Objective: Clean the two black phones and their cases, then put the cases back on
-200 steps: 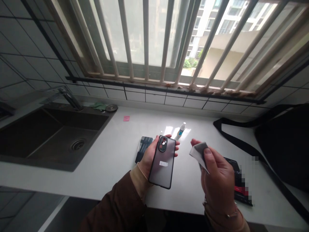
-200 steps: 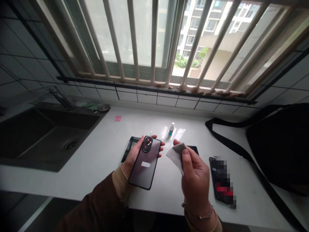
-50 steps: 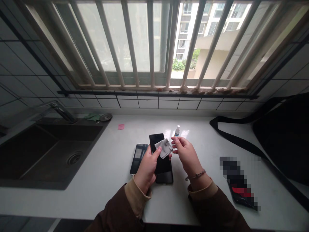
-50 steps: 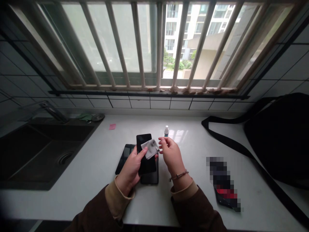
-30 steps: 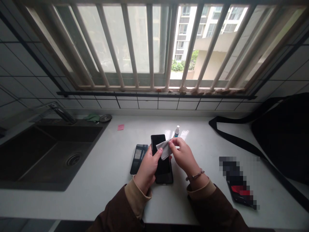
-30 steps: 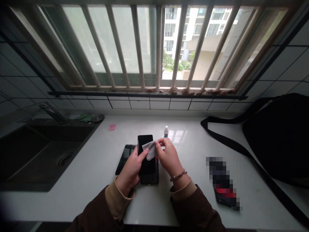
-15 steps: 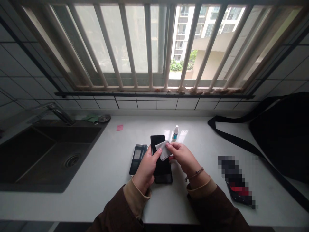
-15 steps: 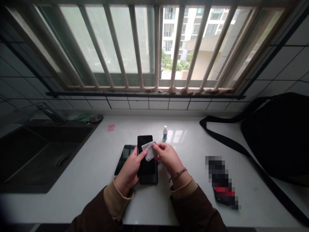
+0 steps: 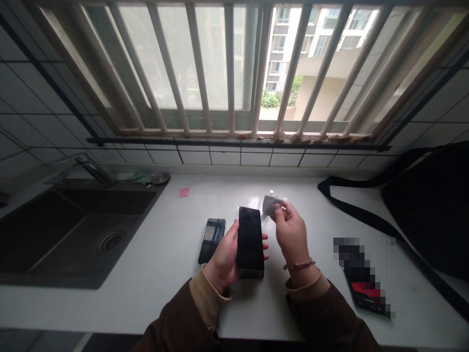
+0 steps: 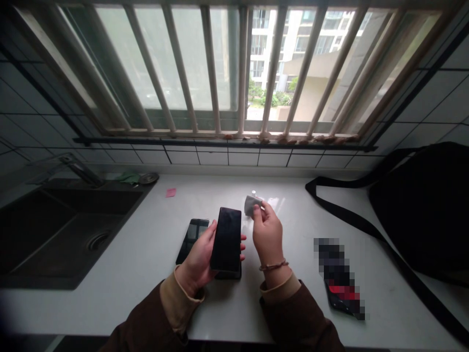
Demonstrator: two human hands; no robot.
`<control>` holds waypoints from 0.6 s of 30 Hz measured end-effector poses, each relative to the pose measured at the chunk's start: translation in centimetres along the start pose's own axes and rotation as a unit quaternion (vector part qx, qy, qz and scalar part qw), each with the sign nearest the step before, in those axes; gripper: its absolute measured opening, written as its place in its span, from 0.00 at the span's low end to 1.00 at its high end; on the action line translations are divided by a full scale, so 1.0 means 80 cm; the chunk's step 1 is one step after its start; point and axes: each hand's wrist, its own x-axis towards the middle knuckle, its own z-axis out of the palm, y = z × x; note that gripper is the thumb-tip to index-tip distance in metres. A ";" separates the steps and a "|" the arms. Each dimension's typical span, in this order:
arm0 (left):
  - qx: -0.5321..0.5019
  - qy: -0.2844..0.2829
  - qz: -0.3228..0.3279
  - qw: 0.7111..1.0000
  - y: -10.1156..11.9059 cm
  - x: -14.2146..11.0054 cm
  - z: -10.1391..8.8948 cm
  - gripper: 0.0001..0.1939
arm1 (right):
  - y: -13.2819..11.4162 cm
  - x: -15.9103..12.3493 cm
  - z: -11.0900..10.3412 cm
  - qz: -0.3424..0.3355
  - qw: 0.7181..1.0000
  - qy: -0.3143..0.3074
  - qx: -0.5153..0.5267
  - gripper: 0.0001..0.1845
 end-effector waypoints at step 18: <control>-0.100 0.065 0.114 0.986 -0.003 0.023 -0.018 0.28 | -0.004 -0.029 0.018 -0.299 0.858 -0.383 -0.167 0.27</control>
